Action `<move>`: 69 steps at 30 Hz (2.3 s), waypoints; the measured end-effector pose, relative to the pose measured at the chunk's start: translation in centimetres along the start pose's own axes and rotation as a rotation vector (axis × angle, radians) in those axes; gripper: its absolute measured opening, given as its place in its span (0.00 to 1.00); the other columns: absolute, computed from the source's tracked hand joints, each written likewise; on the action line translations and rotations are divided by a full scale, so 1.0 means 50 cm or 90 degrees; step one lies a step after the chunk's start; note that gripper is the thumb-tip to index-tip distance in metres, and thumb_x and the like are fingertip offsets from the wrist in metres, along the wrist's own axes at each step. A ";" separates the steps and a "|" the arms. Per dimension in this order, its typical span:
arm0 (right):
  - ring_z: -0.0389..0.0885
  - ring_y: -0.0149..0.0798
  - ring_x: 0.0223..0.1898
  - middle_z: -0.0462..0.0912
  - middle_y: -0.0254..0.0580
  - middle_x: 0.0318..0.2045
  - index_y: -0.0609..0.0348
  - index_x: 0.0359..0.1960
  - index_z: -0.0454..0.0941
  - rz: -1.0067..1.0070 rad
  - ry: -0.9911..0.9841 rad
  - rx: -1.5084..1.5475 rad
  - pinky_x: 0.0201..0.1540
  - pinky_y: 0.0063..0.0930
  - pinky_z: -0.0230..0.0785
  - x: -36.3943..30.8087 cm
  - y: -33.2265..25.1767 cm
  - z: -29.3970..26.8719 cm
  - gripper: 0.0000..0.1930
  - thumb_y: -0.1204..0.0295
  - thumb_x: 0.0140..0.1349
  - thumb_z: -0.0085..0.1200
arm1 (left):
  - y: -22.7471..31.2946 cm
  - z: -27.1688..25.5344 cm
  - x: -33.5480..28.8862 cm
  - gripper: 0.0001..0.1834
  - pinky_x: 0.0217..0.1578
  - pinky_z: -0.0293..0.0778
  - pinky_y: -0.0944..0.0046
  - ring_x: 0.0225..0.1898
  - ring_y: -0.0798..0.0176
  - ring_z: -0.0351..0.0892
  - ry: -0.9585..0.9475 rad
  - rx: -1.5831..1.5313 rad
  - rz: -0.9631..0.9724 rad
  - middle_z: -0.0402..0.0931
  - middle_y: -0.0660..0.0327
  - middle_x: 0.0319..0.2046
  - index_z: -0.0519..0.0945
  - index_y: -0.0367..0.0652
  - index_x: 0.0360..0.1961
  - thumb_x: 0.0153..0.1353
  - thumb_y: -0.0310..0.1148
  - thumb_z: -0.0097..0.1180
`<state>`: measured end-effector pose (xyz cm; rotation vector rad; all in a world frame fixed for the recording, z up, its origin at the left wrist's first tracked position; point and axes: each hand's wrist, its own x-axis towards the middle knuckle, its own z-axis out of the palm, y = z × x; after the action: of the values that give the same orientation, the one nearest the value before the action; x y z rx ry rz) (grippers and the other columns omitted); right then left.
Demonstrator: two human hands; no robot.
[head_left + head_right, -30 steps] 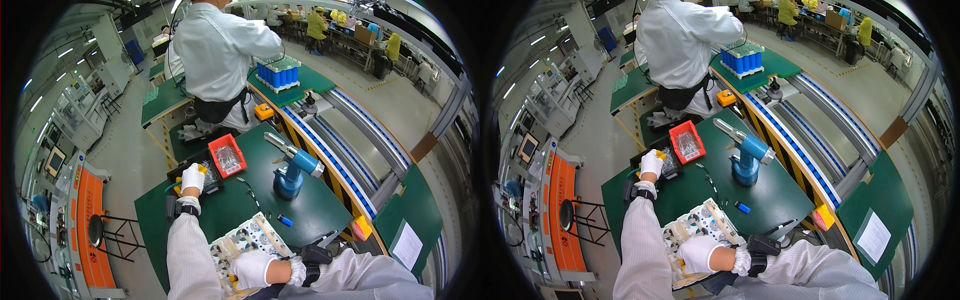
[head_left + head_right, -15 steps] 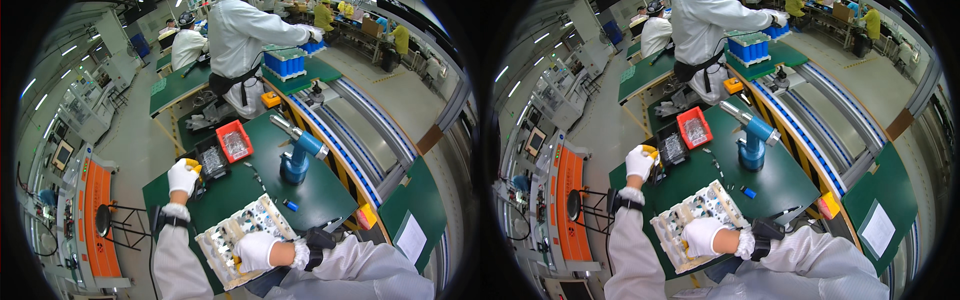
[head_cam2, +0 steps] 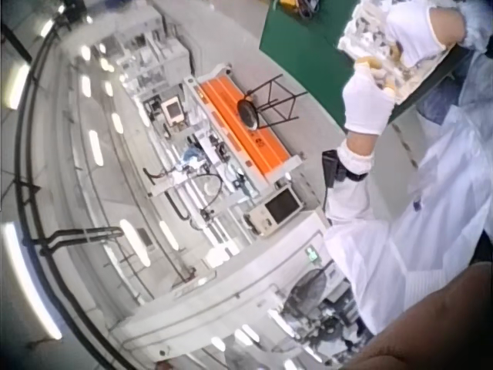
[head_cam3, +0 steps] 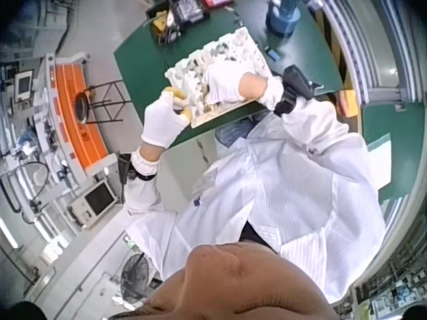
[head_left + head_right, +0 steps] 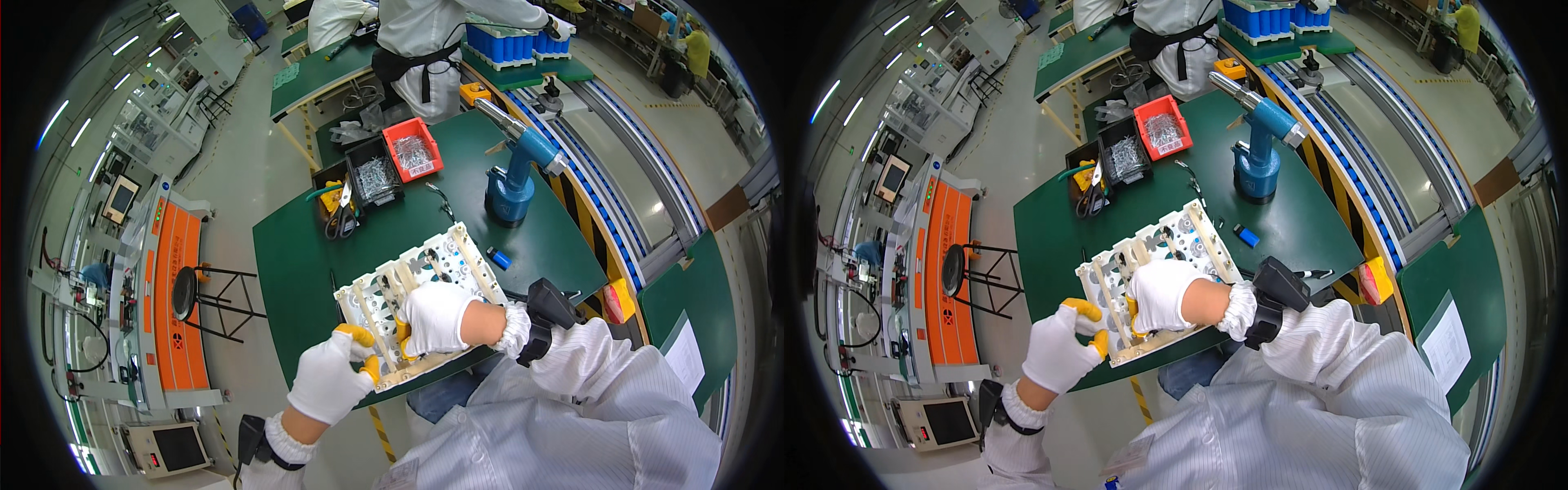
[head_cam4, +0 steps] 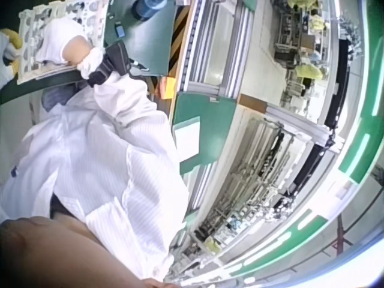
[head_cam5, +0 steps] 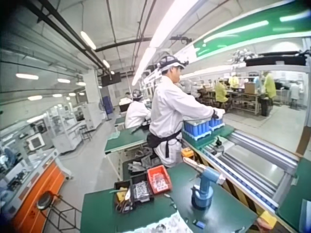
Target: Assembling electronic components using hand tools at a factory workstation.
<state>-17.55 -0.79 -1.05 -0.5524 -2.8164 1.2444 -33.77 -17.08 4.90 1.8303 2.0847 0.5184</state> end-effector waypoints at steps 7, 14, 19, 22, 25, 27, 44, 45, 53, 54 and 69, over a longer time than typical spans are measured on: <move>0.83 0.56 0.25 0.83 0.55 0.22 0.60 0.28 0.88 -0.003 -0.003 -0.001 0.32 0.42 0.76 -0.002 0.006 0.011 0.17 0.58 0.47 0.73 | -0.028 0.046 0.010 0.17 0.35 0.84 0.62 0.32 0.54 0.89 -0.056 0.047 0.033 0.86 0.55 0.29 0.80 0.37 0.40 0.50 0.27 0.71; 0.83 0.58 0.25 0.82 0.57 0.21 0.61 0.26 0.87 -0.005 0.002 -0.012 0.32 0.43 0.76 -0.002 0.010 0.010 0.18 0.56 0.47 0.73 | -0.028 0.060 0.025 0.17 0.34 0.83 0.58 0.30 0.50 0.87 -0.073 0.082 0.052 0.84 0.53 0.28 0.80 0.37 0.40 0.49 0.28 0.71; 0.83 0.58 0.25 0.82 0.57 0.20 0.61 0.26 0.87 0.010 -0.004 -0.019 0.32 0.45 0.76 -0.004 -0.004 0.002 0.19 0.56 0.47 0.73 | -0.030 0.094 0.015 0.12 0.35 0.81 0.51 0.32 0.46 0.84 -0.017 0.130 0.111 0.82 0.52 0.29 0.79 0.40 0.38 0.51 0.29 0.65; 0.83 0.58 0.25 0.82 0.56 0.20 0.61 0.25 0.87 0.015 -0.006 -0.015 0.32 0.45 0.77 -0.007 -0.007 -0.001 0.19 0.56 0.46 0.72 | -0.031 0.114 0.000 0.13 0.34 0.80 0.50 0.32 0.47 0.84 0.038 0.127 0.098 0.81 0.53 0.28 0.81 0.41 0.39 0.51 0.28 0.65; 0.84 0.58 0.26 0.82 0.56 0.21 0.59 0.26 0.87 0.015 -0.004 -0.012 0.32 0.45 0.77 -0.010 -0.003 0.002 0.17 0.56 0.47 0.72 | -0.024 0.143 -0.037 0.16 0.35 0.79 0.52 0.33 0.47 0.83 0.155 0.033 -0.002 0.81 0.53 0.31 0.82 0.42 0.45 0.54 0.29 0.67; 0.84 0.58 0.26 0.83 0.55 0.21 0.58 0.26 0.87 0.015 0.002 -0.005 0.32 0.45 0.77 -0.008 -0.001 0.004 0.17 0.56 0.47 0.71 | 0.003 0.160 -0.058 0.19 0.37 0.79 0.53 0.34 0.47 0.83 0.210 0.029 0.001 0.81 0.53 0.34 0.82 0.43 0.49 0.54 0.31 0.69; 0.85 0.37 0.32 0.88 0.47 0.38 0.66 0.45 0.84 0.406 0.437 -0.386 0.37 0.29 0.76 -0.142 0.338 -0.215 0.19 0.61 0.64 0.69 | 0.012 0.238 -0.096 0.38 0.57 0.70 0.49 0.59 0.48 0.72 0.387 -0.063 -0.090 0.75 0.60 0.54 0.82 0.44 0.54 0.39 0.42 0.83; 0.85 0.36 0.38 0.87 0.44 0.43 0.64 0.52 0.81 0.325 0.491 -0.172 0.43 0.30 0.77 -0.122 0.385 -0.230 0.21 0.62 0.65 0.68 | 0.014 0.241 -0.096 0.36 0.58 0.69 0.49 0.60 0.50 0.72 0.399 -0.111 -0.099 0.75 0.61 0.54 0.83 0.44 0.52 0.40 0.40 0.82; 0.85 0.36 0.40 0.87 0.42 0.41 0.63 0.47 0.83 0.030 0.393 0.341 0.48 0.34 0.78 0.054 0.425 -0.351 0.13 0.71 0.72 0.48 | 0.020 0.240 -0.121 0.32 0.62 0.67 0.50 0.61 0.52 0.72 0.391 -0.133 -0.130 0.77 0.64 0.54 0.86 0.44 0.50 0.39 0.38 0.81; 0.85 0.36 0.40 0.87 0.42 0.41 0.63 0.47 0.83 0.024 0.367 0.339 0.48 0.34 0.78 0.076 0.347 -0.342 0.13 0.71 0.72 0.48 | 0.013 0.243 -0.121 0.32 0.62 0.67 0.50 0.61 0.52 0.72 0.402 -0.134 -0.154 0.77 0.64 0.54 0.86 0.44 0.50 0.39 0.38 0.81; 0.87 0.38 0.36 0.86 0.35 0.35 0.53 0.34 0.86 -0.443 -0.440 -0.669 0.37 0.30 0.81 -0.006 -0.203 -0.196 0.10 0.75 0.47 0.63 | 0.008 0.247 -0.123 0.30 0.64 0.65 0.49 0.64 0.53 0.69 0.388 -0.180 -0.157 0.76 0.63 0.57 0.86 0.42 0.51 0.42 0.35 0.78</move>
<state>-18.92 -0.18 12.98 1.0324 -3.4586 -0.2980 -26.88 -22.36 -5.84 1.3336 2.3945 1.3550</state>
